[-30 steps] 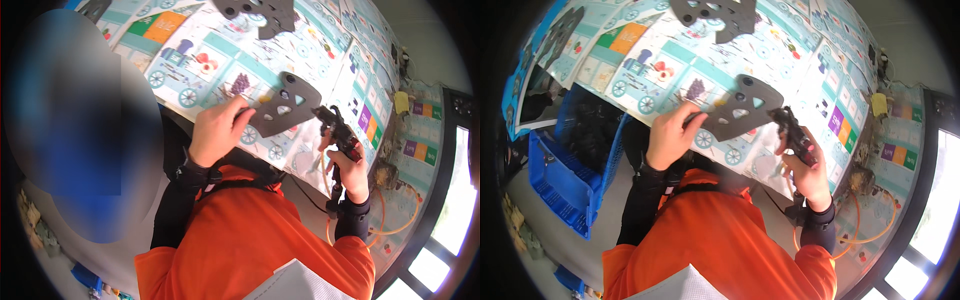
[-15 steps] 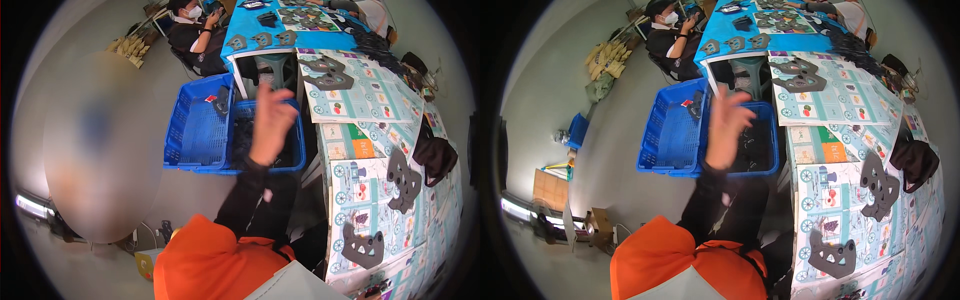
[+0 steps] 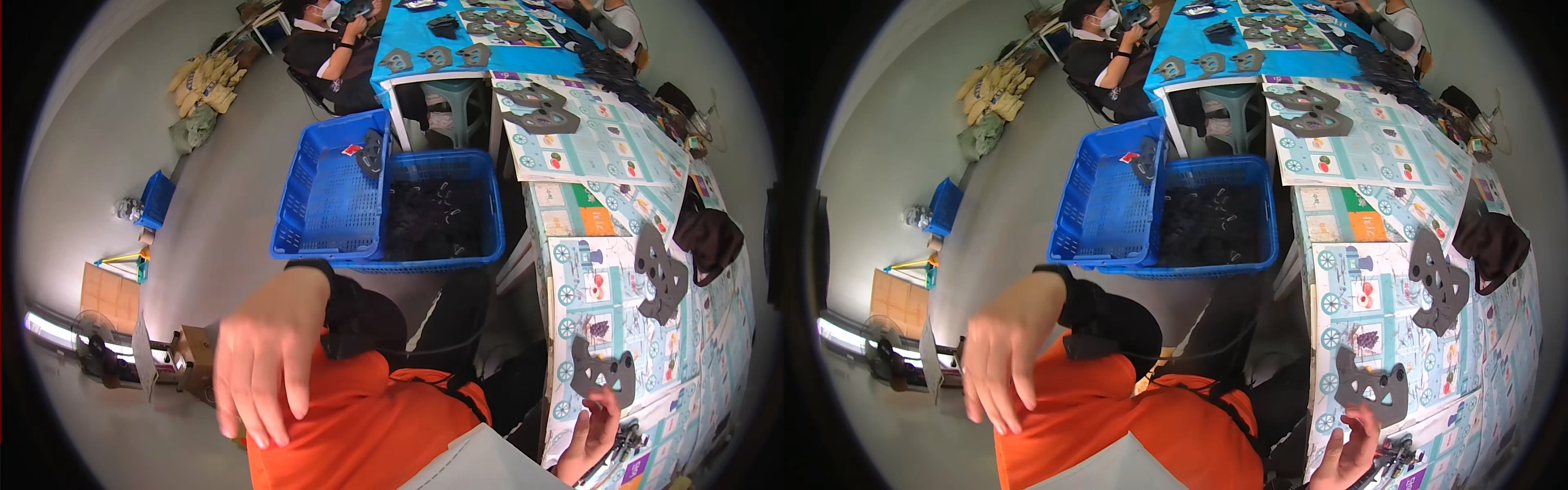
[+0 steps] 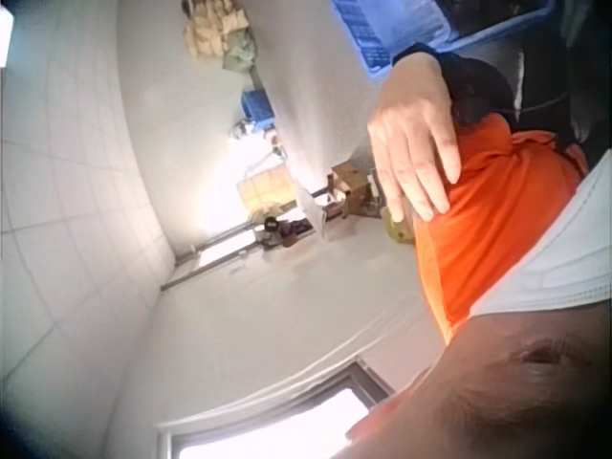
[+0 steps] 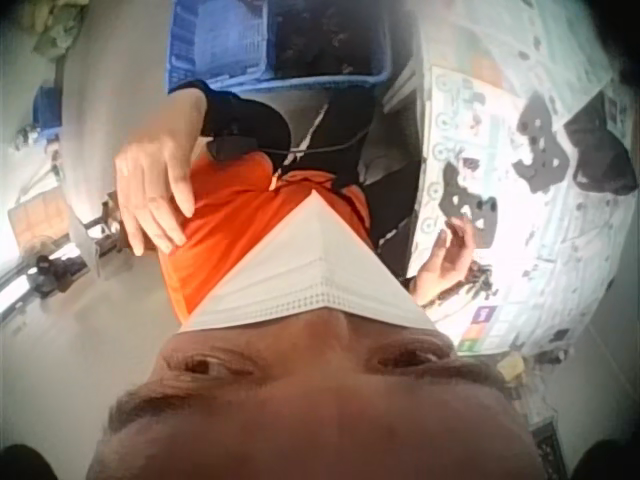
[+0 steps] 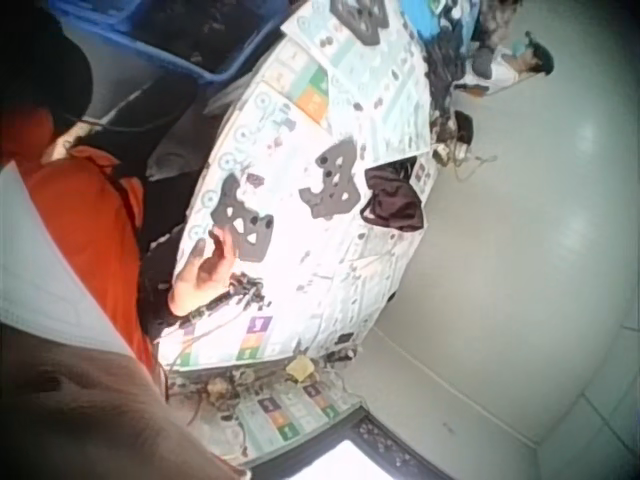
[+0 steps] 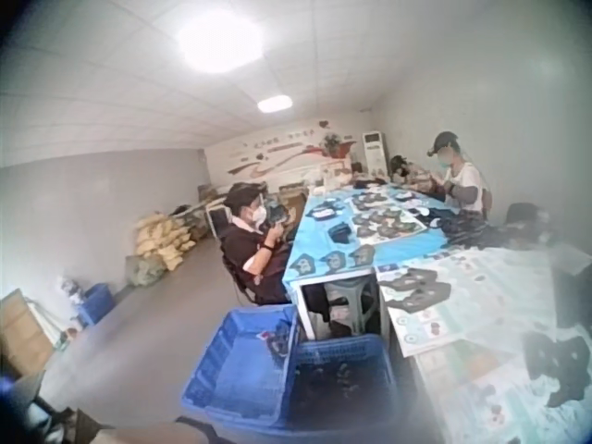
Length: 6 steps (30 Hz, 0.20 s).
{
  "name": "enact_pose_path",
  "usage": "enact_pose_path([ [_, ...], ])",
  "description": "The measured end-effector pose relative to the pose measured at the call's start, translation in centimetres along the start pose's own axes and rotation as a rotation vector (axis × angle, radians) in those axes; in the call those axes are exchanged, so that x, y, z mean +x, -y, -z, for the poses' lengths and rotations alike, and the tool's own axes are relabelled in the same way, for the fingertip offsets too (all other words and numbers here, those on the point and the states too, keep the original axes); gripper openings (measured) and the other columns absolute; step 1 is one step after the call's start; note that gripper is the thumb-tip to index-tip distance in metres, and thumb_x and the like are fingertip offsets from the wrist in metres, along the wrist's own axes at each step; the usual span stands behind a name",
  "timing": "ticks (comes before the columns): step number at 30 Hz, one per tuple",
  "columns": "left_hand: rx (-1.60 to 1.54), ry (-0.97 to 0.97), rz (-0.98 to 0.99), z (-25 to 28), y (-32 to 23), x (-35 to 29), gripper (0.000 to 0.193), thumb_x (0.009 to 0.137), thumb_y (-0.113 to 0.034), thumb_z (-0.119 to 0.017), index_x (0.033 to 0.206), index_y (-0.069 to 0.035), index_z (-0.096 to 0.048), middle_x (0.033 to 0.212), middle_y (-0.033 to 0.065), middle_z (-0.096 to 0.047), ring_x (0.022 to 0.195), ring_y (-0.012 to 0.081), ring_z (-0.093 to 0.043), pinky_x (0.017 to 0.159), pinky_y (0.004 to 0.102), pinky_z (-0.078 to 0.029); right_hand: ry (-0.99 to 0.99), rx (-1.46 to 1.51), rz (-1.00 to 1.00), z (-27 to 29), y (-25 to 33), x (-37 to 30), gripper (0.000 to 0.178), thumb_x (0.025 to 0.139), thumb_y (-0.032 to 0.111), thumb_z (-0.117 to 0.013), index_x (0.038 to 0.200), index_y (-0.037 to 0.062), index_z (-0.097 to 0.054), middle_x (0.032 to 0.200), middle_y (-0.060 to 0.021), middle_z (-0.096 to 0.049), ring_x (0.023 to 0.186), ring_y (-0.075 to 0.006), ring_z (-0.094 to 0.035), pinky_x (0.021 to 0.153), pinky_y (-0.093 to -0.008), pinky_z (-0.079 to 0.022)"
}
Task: Applying adhesive to grey shoe upper components using a pneumatic spray gun.
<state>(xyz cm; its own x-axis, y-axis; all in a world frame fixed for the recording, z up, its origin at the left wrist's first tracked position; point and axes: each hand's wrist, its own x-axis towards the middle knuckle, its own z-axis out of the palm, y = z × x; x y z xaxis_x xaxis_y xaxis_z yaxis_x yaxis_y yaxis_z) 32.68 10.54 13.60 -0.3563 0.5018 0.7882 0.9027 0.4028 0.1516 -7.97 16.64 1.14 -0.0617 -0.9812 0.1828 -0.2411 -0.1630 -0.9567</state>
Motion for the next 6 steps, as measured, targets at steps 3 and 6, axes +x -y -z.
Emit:
enact_pose_path([
  [3,0.338,-0.727,0.074,-1.0,-0.1,0.5,0.037,0.104,-0.021,-0.037,0.128,-0.003,-0.059,0.111,0.0171,-0.070,0.104,0.0269,-0.066,0.089,0.0393,-0.053,0.101,0.067,0.006,-0.9,1.0,-0.1,0.032,0.091,0.003,-0.056,0.122,-0.0030,-0.056,0.112,-0.0109,-0.058,0.106,-0.0198,-0.055,0.094,-0.0327,-0.043],
  [6,0.150,-0.681,0.026,0.0,-1.2,-0.9,0.038,0.104,-0.023,-0.039,0.132,-0.006,-0.057,0.113,0.0152,-0.070,0.105,0.0261,-0.066,0.089,0.0385,-0.053,0.200,0.094,0.041,-1.5,0.8,0.3,0.029,0.091,0.002,-0.057,0.119,-0.0020,-0.057,0.112,-0.0121,-0.059,0.106,-0.0202,-0.056,0.096,-0.0341,-0.042],
])
